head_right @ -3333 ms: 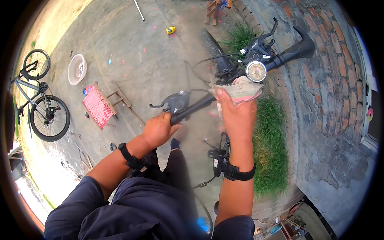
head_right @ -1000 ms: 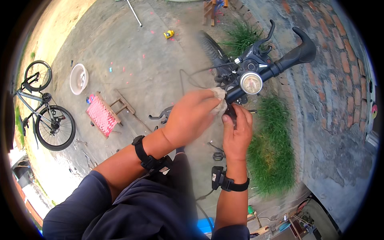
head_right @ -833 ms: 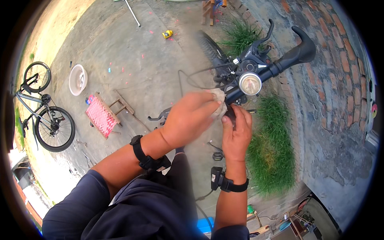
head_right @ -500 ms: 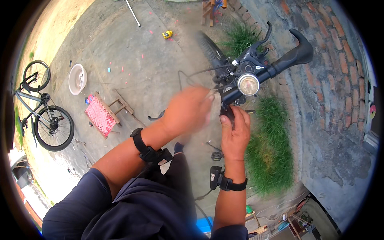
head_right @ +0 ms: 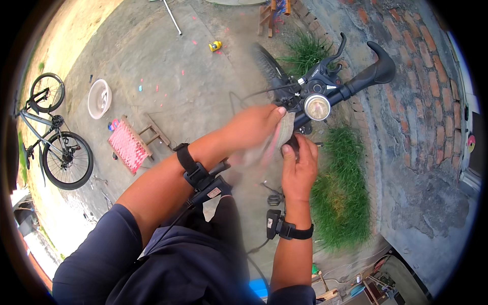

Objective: The person wipes down parts of a bicycle including the handlebars, frame, and seat using a cloth.

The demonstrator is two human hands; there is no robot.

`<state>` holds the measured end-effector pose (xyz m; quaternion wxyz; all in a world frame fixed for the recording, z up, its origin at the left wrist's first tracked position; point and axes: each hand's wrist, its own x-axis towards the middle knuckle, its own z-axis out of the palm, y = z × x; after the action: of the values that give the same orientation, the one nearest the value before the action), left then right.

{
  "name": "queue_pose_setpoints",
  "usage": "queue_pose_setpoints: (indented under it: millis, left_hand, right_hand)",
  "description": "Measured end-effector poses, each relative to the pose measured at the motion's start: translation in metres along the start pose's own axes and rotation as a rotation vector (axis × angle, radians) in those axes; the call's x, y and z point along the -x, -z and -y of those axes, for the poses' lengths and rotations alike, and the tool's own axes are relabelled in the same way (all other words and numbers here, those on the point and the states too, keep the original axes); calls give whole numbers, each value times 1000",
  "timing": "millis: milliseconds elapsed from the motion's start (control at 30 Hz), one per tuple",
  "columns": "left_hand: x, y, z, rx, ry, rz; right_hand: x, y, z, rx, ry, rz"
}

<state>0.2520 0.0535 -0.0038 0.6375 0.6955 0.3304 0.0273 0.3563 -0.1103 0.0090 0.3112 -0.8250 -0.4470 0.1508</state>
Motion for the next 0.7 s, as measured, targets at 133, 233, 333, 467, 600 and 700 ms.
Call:
queue_pose_setpoints:
  millis: [133, 233, 333, 467, 600, 700]
  left_hand:
    - [39, -30, 3, -126, -265, -334]
    - [56, -34, 12, -301, -475, -429]
    - [57, -22, 1, -401, -381, -303]
    - [38, 0, 0, -513, -266, -44]
    - [38, 9, -12, -521, -190, 34]
    - [54, -13, -12, -522, -260, -172]
  right_hand:
    - [3, -1, -5, -52, -24, -29]
    - [3, 2, -5, -28, 9, -11]
    - [3, 1, -1, -23, -24, -16]
    - [2, 1, 0, -20, -26, -11]
    - [3, 0, -3, -16, -9, -7]
    - [0, -1, 1, -58, -46, -24]
